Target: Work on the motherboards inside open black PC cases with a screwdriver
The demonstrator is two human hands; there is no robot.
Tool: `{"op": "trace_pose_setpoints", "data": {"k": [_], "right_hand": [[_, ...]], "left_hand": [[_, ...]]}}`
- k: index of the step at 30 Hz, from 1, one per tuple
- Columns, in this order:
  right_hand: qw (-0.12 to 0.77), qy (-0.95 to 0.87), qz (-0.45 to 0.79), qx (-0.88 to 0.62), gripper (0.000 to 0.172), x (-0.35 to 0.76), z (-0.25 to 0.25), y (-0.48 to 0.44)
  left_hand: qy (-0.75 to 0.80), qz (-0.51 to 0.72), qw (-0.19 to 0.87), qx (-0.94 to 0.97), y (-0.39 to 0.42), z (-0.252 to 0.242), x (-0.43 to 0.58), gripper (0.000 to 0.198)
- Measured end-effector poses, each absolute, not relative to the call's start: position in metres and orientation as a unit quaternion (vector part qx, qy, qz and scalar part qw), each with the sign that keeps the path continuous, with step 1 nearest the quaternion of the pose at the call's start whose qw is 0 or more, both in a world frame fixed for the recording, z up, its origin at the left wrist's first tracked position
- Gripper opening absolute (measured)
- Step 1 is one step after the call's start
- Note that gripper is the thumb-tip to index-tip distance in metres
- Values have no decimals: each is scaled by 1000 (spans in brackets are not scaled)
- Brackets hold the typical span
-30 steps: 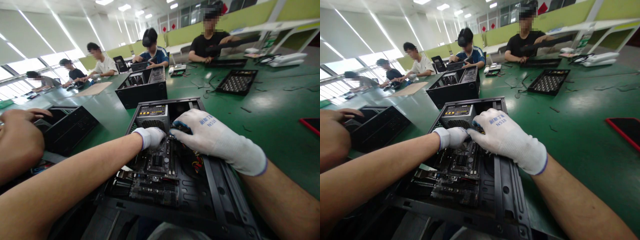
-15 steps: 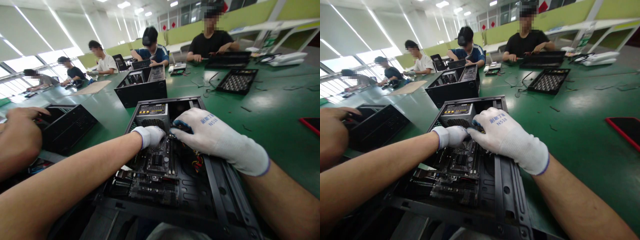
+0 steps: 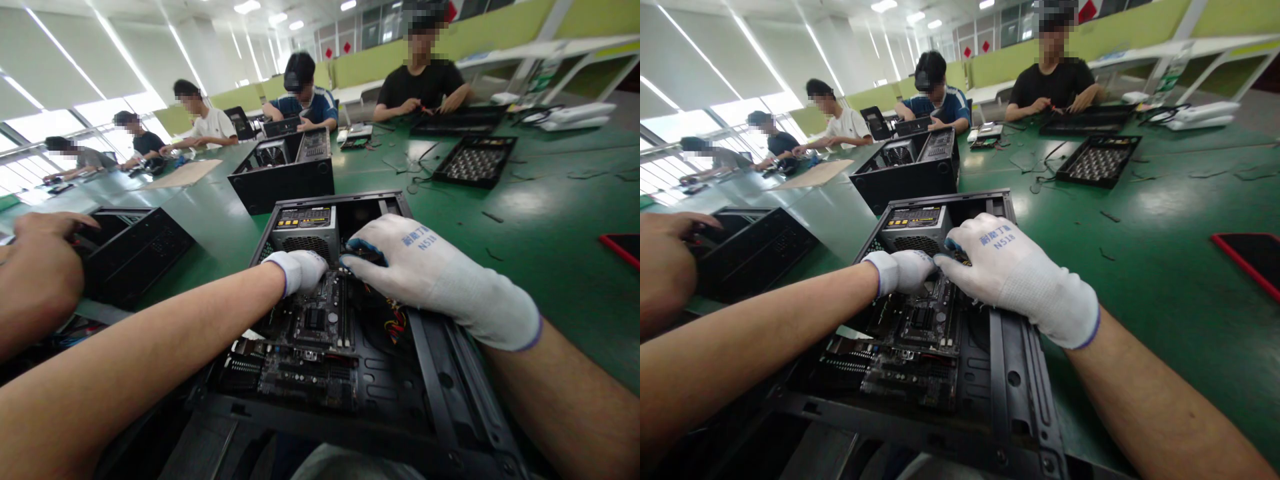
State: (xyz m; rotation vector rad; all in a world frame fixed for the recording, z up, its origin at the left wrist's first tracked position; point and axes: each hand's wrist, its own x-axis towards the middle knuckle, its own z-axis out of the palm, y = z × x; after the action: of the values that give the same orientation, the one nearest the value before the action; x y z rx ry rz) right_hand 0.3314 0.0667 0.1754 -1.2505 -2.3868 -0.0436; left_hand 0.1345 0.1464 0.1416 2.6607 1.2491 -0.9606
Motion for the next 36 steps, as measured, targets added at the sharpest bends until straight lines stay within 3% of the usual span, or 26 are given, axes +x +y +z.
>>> {"op": "trace_pose_setpoints", "data": {"k": [25, 36], "right_hand": [[220, -870, -28, -441, 41, 332, 173, 68], [226, -861, 0, -456, 39, 331, 176, 66]], "left_hand": [[385, -294, 48, 873, 148, 136, 136, 44], [380, -316, 63, 867, 146, 137, 134, 60]]}}
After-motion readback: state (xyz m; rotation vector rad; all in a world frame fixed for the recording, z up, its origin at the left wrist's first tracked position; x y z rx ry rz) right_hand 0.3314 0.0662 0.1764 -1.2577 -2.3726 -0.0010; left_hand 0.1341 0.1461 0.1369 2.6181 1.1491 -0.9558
